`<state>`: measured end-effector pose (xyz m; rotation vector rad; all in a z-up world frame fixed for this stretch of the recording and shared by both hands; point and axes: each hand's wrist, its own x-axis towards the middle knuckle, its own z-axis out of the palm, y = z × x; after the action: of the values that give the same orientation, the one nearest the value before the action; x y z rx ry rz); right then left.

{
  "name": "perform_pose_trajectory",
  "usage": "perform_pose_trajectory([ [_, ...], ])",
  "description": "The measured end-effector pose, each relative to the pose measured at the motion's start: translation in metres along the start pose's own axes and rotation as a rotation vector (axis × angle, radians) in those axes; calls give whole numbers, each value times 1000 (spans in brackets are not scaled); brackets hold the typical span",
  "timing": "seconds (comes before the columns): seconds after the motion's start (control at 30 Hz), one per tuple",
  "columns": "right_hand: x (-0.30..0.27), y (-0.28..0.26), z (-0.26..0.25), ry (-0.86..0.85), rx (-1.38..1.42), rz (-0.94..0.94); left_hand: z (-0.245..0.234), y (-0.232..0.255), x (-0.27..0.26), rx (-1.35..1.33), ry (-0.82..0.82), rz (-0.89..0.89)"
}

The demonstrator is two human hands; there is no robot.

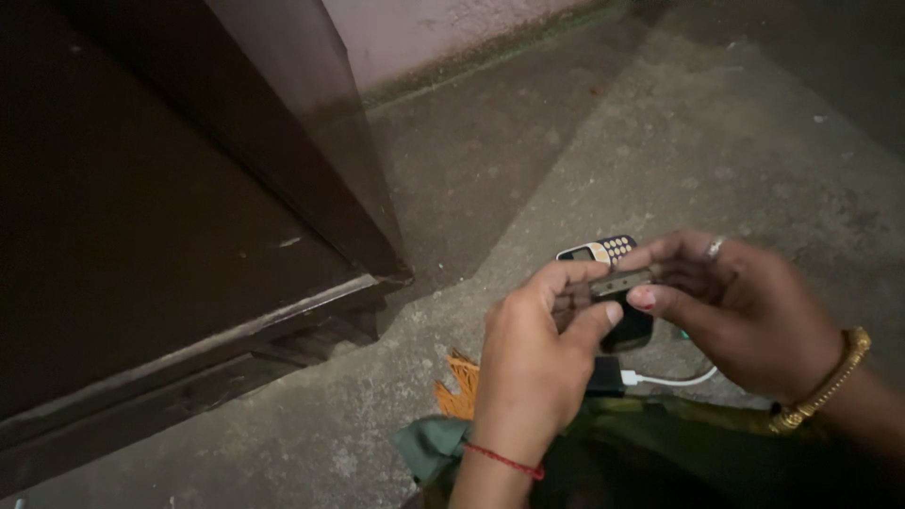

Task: The person removes the back cover and battery from a feature phone, then inserts a new battery and replaces the cover. The task is repeated with a second phone.

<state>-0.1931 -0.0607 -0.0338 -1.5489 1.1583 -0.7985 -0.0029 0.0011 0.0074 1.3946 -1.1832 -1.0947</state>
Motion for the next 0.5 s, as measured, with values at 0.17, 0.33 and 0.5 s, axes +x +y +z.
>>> perform_pose_trajectory([
  [0.17, 3, -2, -3, -48, 115, -21, -7, 6, -1, 225, -35, -136],
  [0.33, 4, 2, -2, -125, 68, -12, -6, 2, -9, 302, -8, -3],
  [0.5, 3, 13, 4, -115, -53, 37, -4, 3, -10, 452, -41, -17],
])
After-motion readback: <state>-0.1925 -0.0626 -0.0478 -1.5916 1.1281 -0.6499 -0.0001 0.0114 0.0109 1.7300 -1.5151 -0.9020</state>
